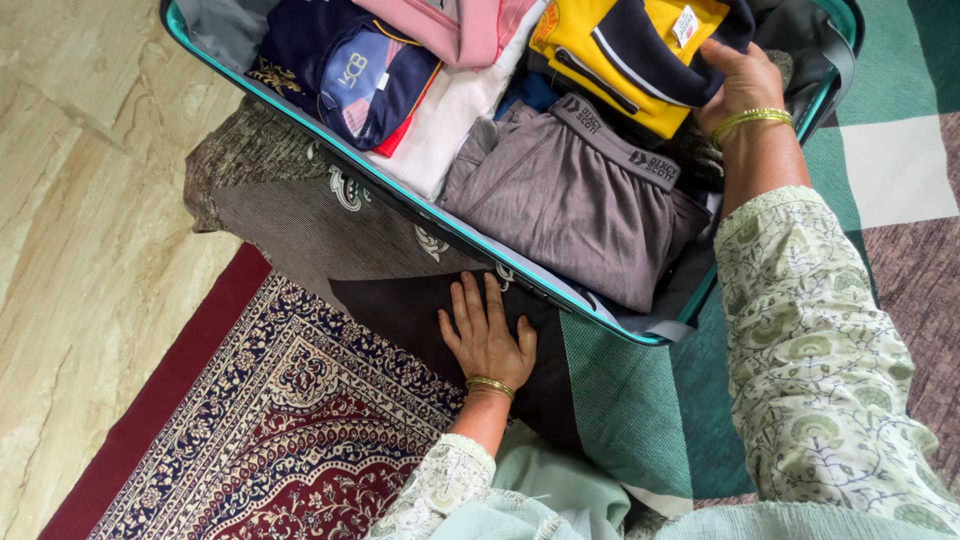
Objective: The person folds a yellow shirt and then a pink t-shirt with a graphic on it, placing them into an open suitcase.
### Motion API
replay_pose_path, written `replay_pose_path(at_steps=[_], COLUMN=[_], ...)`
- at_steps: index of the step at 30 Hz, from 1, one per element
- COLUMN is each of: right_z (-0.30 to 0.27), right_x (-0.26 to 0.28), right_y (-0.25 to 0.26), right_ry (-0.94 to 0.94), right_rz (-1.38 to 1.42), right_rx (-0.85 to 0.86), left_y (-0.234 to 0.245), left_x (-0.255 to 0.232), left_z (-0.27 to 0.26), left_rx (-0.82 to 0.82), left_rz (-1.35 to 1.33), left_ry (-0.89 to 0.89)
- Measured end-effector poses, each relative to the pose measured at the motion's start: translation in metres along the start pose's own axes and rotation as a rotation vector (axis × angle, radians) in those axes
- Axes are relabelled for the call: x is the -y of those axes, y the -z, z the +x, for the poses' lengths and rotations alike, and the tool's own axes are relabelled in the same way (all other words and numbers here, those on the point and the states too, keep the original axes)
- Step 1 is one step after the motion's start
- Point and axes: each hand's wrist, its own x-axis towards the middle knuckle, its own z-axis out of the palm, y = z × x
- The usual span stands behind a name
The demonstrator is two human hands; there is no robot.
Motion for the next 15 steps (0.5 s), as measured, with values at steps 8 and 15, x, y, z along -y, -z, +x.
replay_pose_path(at_steps=[8,15], right_z=[-0.007,0.013], right_x=[0.005,0.009], right_y=[-0.021,-0.040], right_ry=[-0.065,0.005], right_rz=[0.019,-0.051], right_rx=[-0.008,-0.041], left_y=[-0.001,-0.001], left_x=[0.000,0.000], left_z=[-0.001,0.000], left_rx=[-0.015,-0.037], left_rz=[0.002,0.020], left_ry=[-0.005,-0.004])
